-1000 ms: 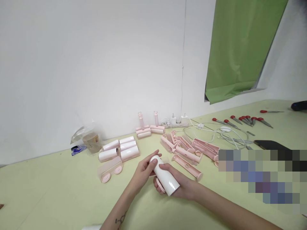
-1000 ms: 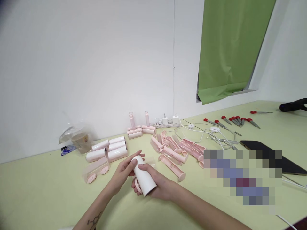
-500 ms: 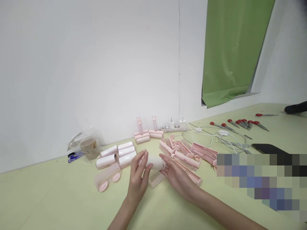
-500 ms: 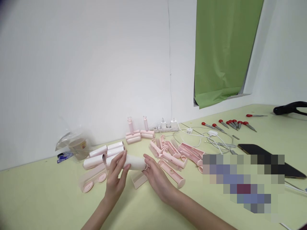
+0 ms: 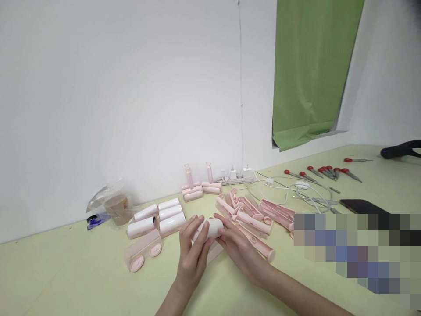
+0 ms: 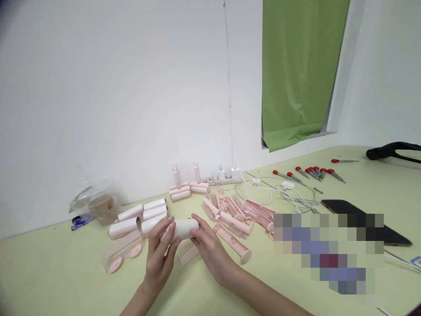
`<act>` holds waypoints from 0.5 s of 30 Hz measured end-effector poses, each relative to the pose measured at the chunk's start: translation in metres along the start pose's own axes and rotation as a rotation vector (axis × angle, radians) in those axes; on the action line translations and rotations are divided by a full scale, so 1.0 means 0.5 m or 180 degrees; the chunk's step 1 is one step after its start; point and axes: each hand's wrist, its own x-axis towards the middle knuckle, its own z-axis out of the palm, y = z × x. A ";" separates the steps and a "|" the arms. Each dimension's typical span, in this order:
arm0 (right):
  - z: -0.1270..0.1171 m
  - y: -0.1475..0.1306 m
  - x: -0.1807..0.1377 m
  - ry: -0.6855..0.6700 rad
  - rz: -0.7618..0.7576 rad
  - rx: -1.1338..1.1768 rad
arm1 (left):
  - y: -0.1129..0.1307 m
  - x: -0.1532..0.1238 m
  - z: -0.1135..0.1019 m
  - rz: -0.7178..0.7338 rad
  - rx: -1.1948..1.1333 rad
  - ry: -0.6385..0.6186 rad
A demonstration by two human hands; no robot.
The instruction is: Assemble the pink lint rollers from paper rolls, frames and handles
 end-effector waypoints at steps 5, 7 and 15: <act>0.000 0.000 0.002 0.0057 0.0005 -0.0017 | -0.006 -0.001 0.001 0.0065 -0.0038 -0.0060; -0.001 -0.001 0.001 0.0132 -0.0015 -0.0122 | -0.010 -0.003 0.002 0.0061 -0.0052 -0.0090; -0.020 0.028 0.008 0.0299 -0.0082 -0.0683 | 0.003 0.015 -0.002 -0.1734 -0.1532 -0.0226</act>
